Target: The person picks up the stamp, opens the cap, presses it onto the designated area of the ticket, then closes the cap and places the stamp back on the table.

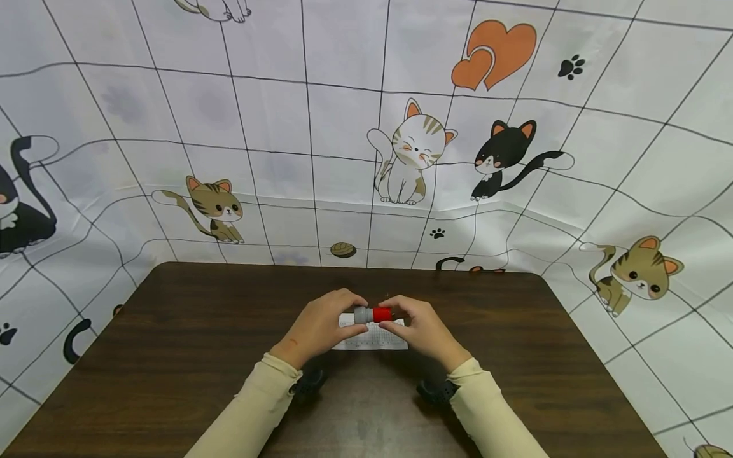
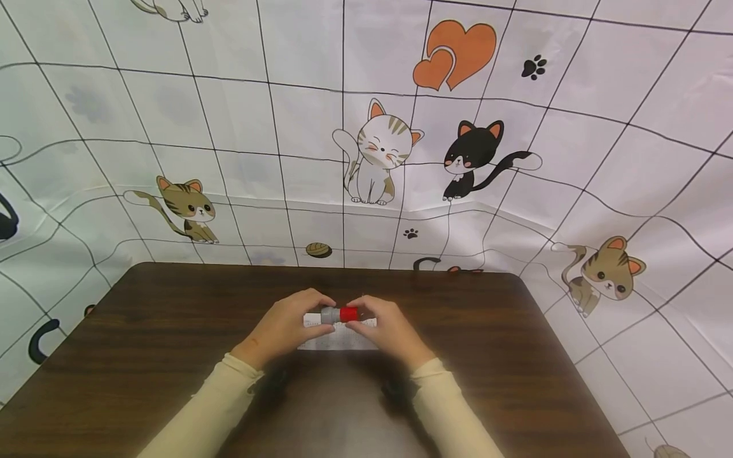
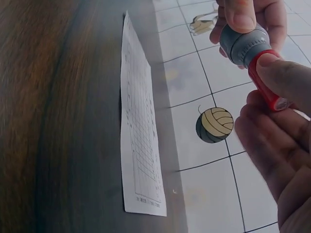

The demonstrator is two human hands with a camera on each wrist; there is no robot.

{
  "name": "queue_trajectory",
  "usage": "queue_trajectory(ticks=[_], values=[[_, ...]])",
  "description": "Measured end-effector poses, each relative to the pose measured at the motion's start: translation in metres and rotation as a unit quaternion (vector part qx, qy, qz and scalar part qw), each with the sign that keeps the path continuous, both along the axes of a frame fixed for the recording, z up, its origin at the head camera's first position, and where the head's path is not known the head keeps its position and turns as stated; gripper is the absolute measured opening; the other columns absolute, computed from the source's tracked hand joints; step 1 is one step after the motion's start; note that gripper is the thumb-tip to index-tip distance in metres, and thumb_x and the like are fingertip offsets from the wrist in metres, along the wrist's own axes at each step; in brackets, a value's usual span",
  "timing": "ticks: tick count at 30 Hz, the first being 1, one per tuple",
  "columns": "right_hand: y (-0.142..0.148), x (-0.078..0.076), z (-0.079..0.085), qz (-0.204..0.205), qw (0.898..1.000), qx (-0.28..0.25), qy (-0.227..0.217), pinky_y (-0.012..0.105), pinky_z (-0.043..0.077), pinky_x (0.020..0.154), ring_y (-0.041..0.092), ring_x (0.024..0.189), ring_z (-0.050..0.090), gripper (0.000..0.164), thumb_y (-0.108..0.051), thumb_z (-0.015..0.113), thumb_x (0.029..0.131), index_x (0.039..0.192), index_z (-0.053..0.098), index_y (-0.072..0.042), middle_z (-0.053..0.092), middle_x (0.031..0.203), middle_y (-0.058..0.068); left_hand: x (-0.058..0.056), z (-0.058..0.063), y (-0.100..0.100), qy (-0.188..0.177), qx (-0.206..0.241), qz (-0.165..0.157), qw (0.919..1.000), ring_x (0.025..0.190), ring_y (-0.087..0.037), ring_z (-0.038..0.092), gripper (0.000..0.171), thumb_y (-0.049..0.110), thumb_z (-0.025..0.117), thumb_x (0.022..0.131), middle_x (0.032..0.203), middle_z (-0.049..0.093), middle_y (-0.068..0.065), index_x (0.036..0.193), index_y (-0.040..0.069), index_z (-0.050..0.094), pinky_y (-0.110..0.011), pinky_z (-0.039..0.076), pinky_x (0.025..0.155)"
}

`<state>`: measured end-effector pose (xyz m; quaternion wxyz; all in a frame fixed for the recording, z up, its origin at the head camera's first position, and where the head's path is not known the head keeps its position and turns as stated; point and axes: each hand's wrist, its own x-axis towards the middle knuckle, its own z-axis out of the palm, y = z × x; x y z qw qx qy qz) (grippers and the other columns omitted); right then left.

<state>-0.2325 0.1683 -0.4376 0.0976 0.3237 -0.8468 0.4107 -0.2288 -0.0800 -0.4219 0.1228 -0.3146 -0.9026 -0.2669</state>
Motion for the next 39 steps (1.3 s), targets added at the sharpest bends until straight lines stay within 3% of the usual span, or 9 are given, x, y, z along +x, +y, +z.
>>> queue_trajectory(ticks=[4, 10, 21, 29, 39], values=[[0.0003, -0.0006, -0.0016, 0.006, 0.999, -0.042, -0.017, 0.051, 0.062, 0.081, 0.026, 0.096, 0.074, 0.031, -0.005, 0.08, 0.09, 0.119, 0.072, -0.007, 0.075, 0.112, 0.01, -0.0011, 0.0001, -0.0005, -0.01, 0.007, 0.001, 0.9999, 0.106, -0.016, 0.068, 0.047, 0.035, 0.085, 0.087, 0.121, 0.069, 0.004, 0.128, 0.018, 0.069, -0.036, 0.058, 0.095], [0.0015, -0.0025, -0.0066, 0.008, 0.996, -0.07, -0.05, 0.039, 0.062, 0.081, 0.031, 0.097, 0.074, 0.031, -0.006, 0.08, 0.09, 0.12, 0.071, -0.004, 0.075, 0.115, 0.014, -0.001, 0.0009, -0.0002, -0.014, 0.006, 0.011, 0.9998, 0.11, -0.021, 0.069, 0.046, 0.035, 0.086, 0.086, 0.122, 0.07, 0.002, 0.125, 0.017, 0.069, -0.04, 0.057, 0.097], [0.0007, -0.004, -0.008, 0.027, 0.997, -0.056, -0.043, 0.048, 0.062, 0.081, 0.027, 0.098, 0.074, 0.03, -0.005, 0.078, 0.092, 0.12, 0.07, -0.001, 0.073, 0.114, 0.02, 0.0015, 0.0046, -0.0034, 0.018, -0.01, -0.001, 0.9998, 0.109, -0.017, 0.068, 0.044, 0.031, 0.086, 0.086, 0.119, 0.072, 0.001, 0.125, 0.016, 0.071, -0.038, 0.058, 0.096], [0.001, -0.0056, -0.0081, 0.043, 0.998, -0.038, -0.033, 0.04, 0.059, 0.072, 0.019, 0.095, 0.07, 0.027, -0.01, 0.077, 0.093, 0.119, 0.071, -0.009, 0.074, 0.11, 0.017, -0.0004, 0.002, -0.0069, 0.022, 0.004, -0.03, 0.9993, 0.107, -0.015, 0.067, 0.044, 0.027, 0.086, 0.086, 0.117, 0.071, 0.002, 0.125, 0.015, 0.07, -0.037, 0.058, 0.094], [0.0008, -0.0024, -0.0048, 0.024, 0.999, -0.026, -0.02, 0.038, 0.058, 0.067, 0.014, 0.088, 0.069, 0.026, -0.011, 0.081, 0.09, 0.115, 0.071, -0.012, 0.075, 0.103, 0.008, -0.0025, -0.0008, -0.0055, 0.042, -0.009, -0.005, 0.9991, 0.098, -0.011, 0.067, 0.042, 0.035, 0.09, 0.081, 0.109, 0.072, 0.004, 0.115, 0.016, 0.073, -0.033, 0.059, 0.09]])
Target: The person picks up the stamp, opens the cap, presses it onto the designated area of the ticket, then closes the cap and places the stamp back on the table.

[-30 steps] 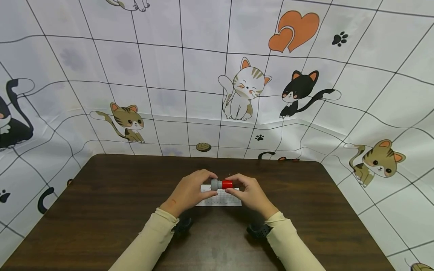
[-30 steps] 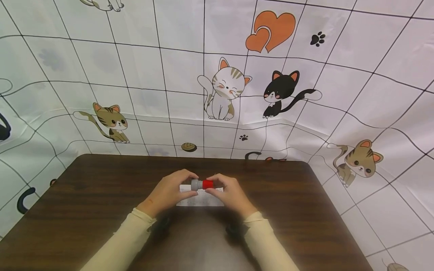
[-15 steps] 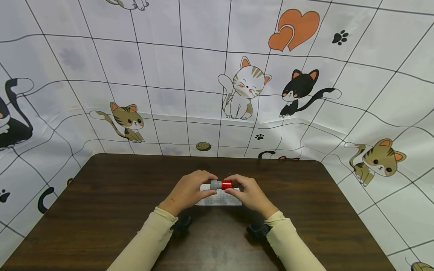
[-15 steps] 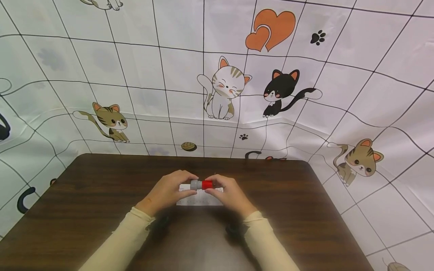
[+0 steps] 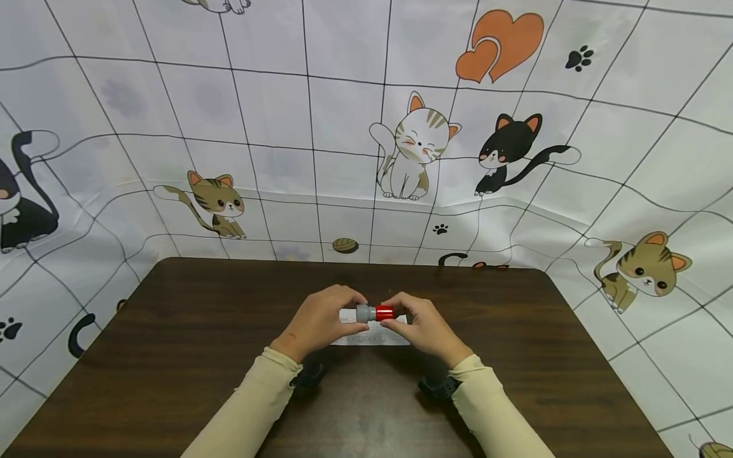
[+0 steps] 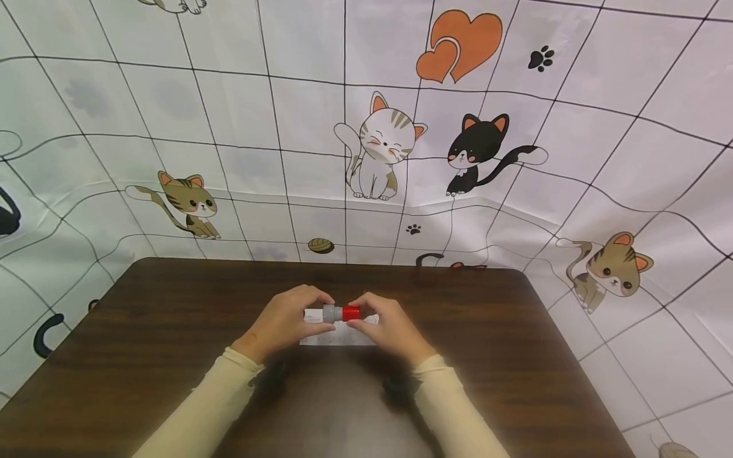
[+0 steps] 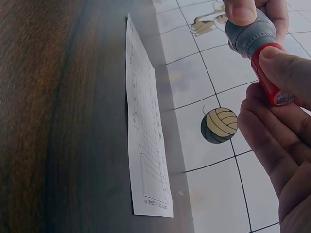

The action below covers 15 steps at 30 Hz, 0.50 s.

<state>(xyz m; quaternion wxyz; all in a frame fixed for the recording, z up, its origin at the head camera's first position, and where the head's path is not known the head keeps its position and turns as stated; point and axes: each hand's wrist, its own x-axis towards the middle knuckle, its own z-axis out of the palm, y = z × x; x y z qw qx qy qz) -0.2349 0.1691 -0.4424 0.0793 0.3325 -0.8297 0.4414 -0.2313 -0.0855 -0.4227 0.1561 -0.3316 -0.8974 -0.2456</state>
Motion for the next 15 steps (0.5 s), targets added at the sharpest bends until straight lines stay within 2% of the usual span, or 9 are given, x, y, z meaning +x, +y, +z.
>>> queue_trajectory(ticks=[9, 15], values=[[0.0004, 0.0008, 0.0031, -0.009, 1.0, 0.012, 0.012, 0.04, 0.059, 0.072, 0.017, 0.091, 0.067, 0.026, -0.011, 0.079, 0.092, 0.117, 0.071, -0.01, 0.074, 0.108, 0.015, -0.0003, 0.0016, 0.0011, -0.007, 0.01, -0.002, 0.9999, 0.104, -0.015, 0.069, 0.041, 0.03, 0.089, 0.084, 0.114, 0.073, 0.002, 0.12, 0.015, 0.074, -0.035, 0.058, 0.094], [0.0009, 0.0008, 0.0033, -0.017, 1.0, 0.017, 0.008, 0.04, 0.058, 0.069, 0.016, 0.087, 0.065, 0.026, -0.011, 0.08, 0.092, 0.116, 0.072, -0.011, 0.075, 0.106, 0.01, -0.0004, 0.0011, 0.0027, -0.011, 0.011, 0.005, 0.9999, 0.104, -0.015, 0.069, 0.04, 0.032, 0.088, 0.085, 0.114, 0.073, 0.002, 0.119, 0.016, 0.074, -0.035, 0.058, 0.094]])
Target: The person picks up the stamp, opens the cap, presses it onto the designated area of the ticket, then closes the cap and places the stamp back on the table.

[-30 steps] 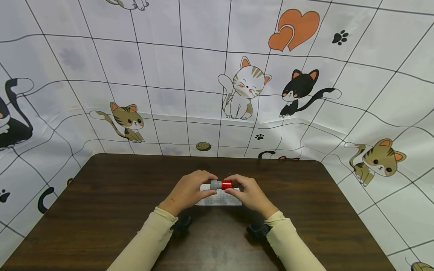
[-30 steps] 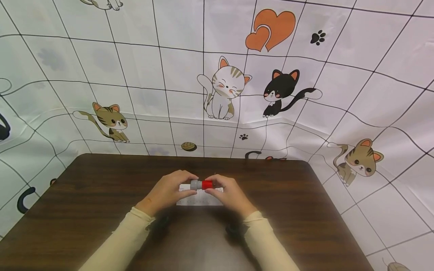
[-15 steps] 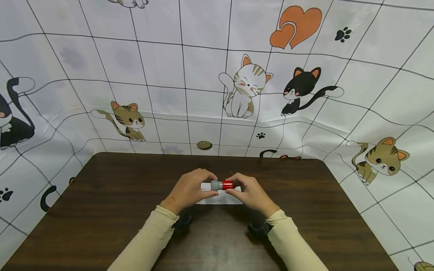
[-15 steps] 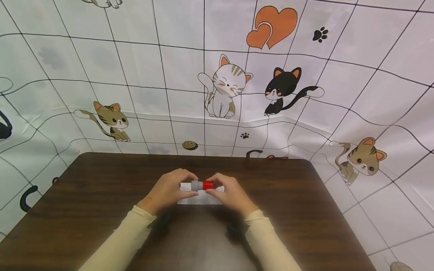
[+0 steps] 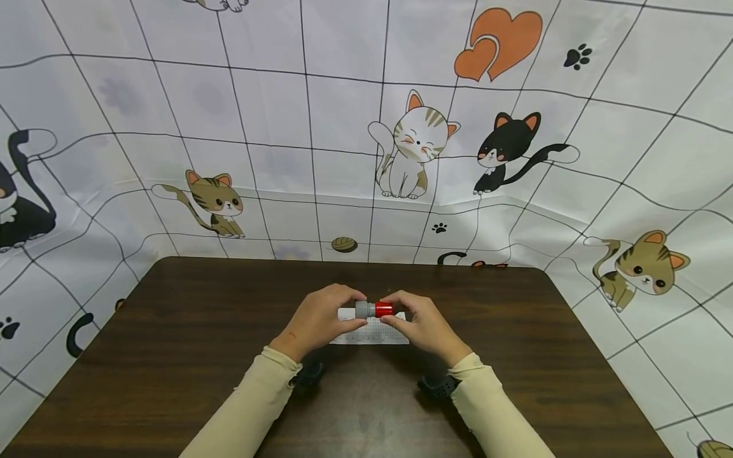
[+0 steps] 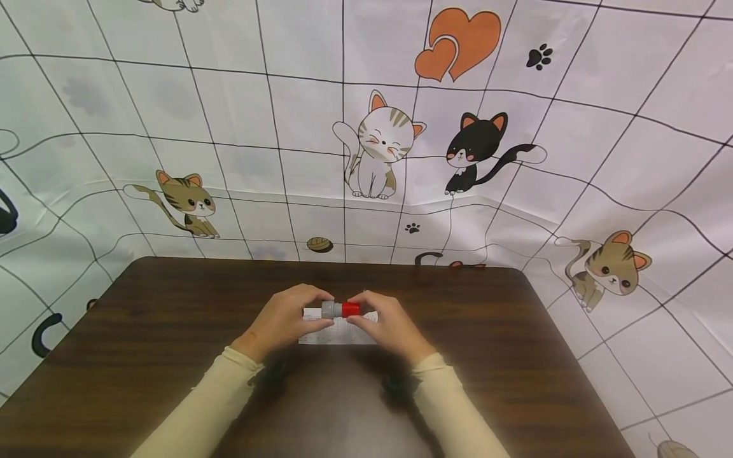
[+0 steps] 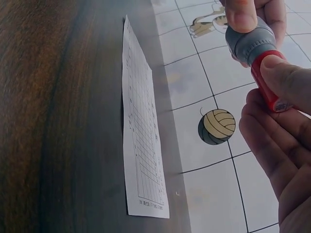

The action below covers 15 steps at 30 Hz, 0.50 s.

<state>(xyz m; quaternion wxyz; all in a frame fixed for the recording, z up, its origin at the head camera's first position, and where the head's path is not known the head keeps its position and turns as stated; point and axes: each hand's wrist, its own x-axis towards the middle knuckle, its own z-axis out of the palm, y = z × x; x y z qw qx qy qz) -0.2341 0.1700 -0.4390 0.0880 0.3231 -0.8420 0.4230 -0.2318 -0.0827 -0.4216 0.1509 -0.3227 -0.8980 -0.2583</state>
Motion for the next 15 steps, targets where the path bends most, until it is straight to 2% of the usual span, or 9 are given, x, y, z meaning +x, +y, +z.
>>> queue_trajectory(ticks=[5, 11, 15], values=[[0.0006, -0.0006, 0.0005, -0.007, 1.0, 0.004, 0.005, 0.038, 0.057, 0.068, 0.015, 0.085, 0.064, 0.026, -0.012, 0.08, 0.091, 0.116, 0.072, -0.013, 0.074, 0.105, 0.0, -0.001, -0.0016, 0.0004, 0.003, 0.002, 0.005, 1.0, 0.108, -0.016, 0.069, 0.042, 0.032, 0.088, 0.084, 0.117, 0.074, 0.001, 0.12, 0.016, 0.074, -0.036, 0.058, 0.096], [0.0019, -0.0015, 0.0007, -0.006, 1.0, 0.008, 0.0, 0.038, 0.056, 0.068, 0.016, 0.085, 0.063, 0.026, -0.012, 0.08, 0.092, 0.116, 0.072, -0.013, 0.073, 0.105, -0.001, -0.0011, -0.0024, 0.0002, -0.003, 0.007, 0.005, 1.0, 0.107, -0.017, 0.07, 0.042, 0.031, 0.089, 0.084, 0.116, 0.074, 0.001, 0.12, 0.016, 0.074, -0.037, 0.058, 0.096], [0.0026, -0.0019, 0.0008, -0.004, 1.0, 0.012, -0.001, 0.038, 0.056, 0.068, 0.018, 0.086, 0.064, 0.026, -0.013, 0.079, 0.092, 0.117, 0.072, -0.013, 0.073, 0.105, -0.001, -0.0014, -0.0036, 0.0001, 0.007, 0.007, 0.008, 0.9999, 0.107, -0.017, 0.069, 0.041, 0.031, 0.089, 0.083, 0.115, 0.074, 0.001, 0.119, 0.015, 0.075, -0.037, 0.058, 0.096]])
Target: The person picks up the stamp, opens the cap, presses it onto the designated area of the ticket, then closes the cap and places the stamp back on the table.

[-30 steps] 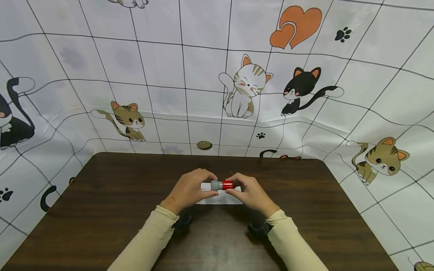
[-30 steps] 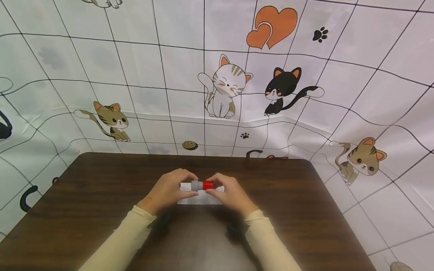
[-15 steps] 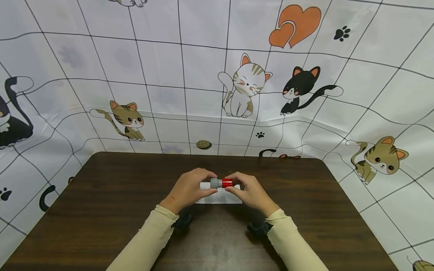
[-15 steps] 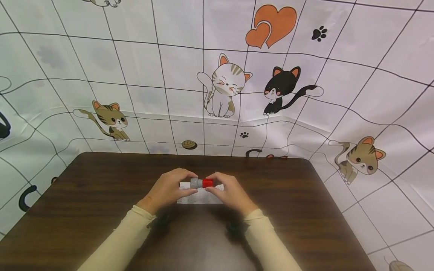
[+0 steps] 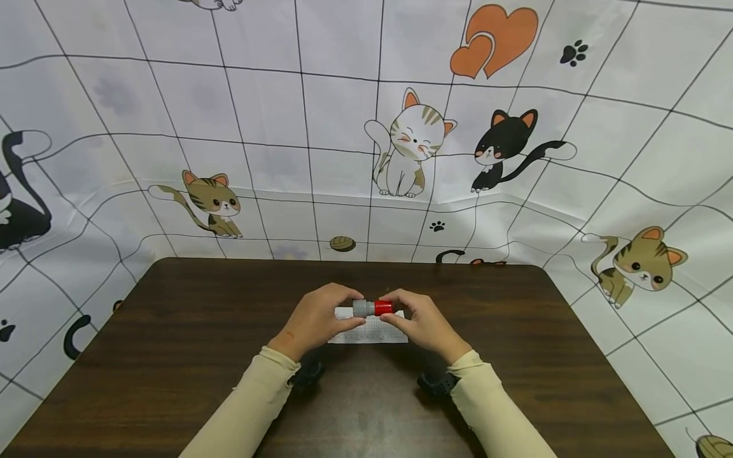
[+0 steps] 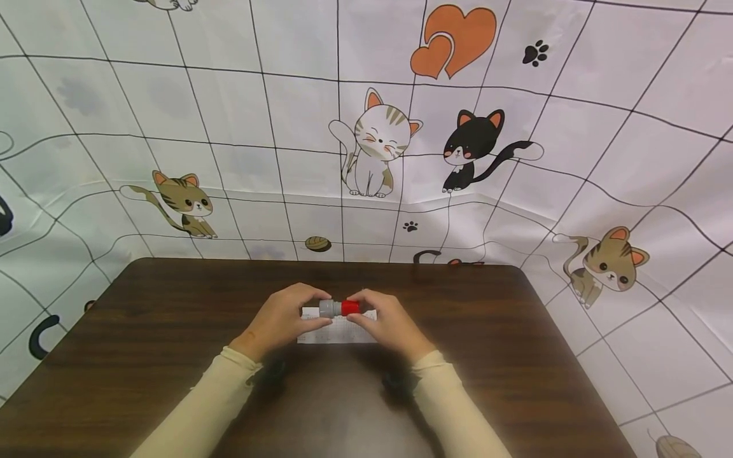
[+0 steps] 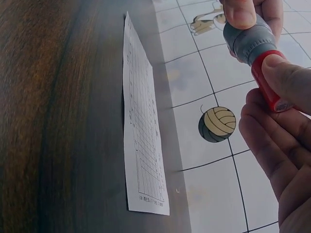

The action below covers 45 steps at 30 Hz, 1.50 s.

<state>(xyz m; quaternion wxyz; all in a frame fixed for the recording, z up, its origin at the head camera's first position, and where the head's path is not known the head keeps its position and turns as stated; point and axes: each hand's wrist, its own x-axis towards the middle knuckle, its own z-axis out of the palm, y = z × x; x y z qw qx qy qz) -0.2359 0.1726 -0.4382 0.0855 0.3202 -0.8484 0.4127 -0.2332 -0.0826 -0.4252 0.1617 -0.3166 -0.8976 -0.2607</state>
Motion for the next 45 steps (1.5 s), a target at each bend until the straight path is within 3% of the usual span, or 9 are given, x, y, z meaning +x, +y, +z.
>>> queue_trajectory(ticks=[13, 20, 32, 45], values=[[0.001, 0.0, 0.002, -0.003, 1.0, 0.002, 0.002, 0.04, 0.059, 0.075, 0.017, 0.092, 0.068, 0.027, -0.012, 0.079, 0.092, 0.118, 0.071, -0.011, 0.074, 0.109, 0.002, -0.001, -0.002, 0.001, 0.019, 0.001, 0.003, 0.9998, 0.107, -0.017, 0.07, 0.042, 0.032, 0.09, 0.082, 0.114, 0.074, 0.0, 0.118, 0.015, 0.075, -0.037, 0.058, 0.095], [0.005, -0.001, 0.004, -0.013, 1.0, -0.012, -0.011, 0.05, 0.061, 0.086, 0.025, 0.099, 0.07, 0.03, -0.008, 0.079, 0.092, 0.12, 0.07, -0.008, 0.073, 0.114, 0.012, 0.0, 0.002, -0.001, 0.013, 0.008, 0.023, 0.9996, 0.107, -0.019, 0.069, 0.043, 0.031, 0.09, 0.082, 0.115, 0.074, -0.001, 0.118, 0.014, 0.074, -0.039, 0.058, 0.094], [0.021, -0.008, 0.005, -0.086, 0.995, -0.033, 0.034, 0.035, 0.06, 0.081, 0.017, 0.091, 0.07, 0.03, -0.006, 0.08, 0.09, 0.118, 0.07, -0.008, 0.075, 0.105, 0.005, -0.004, 0.005, -0.01, 0.048, 0.043, 0.044, 0.9969, 0.114, -0.021, 0.067, 0.044, 0.026, 0.088, 0.085, 0.12, 0.072, -0.003, 0.123, 0.012, 0.072, -0.04, 0.058, 0.094], [0.03, -0.015, 0.007, -0.147, 0.987, -0.06, 0.029, 0.043, 0.061, 0.085, 0.022, 0.091, 0.072, 0.03, -0.005, 0.083, 0.087, 0.116, 0.073, -0.006, 0.075, 0.103, 0.008, -0.007, 0.002, -0.016, 0.009, 0.07, 0.055, 0.996, 0.104, -0.021, 0.069, 0.041, 0.022, 0.088, 0.084, 0.112, 0.072, -0.002, 0.119, 0.012, 0.069, -0.042, 0.059, 0.088]])
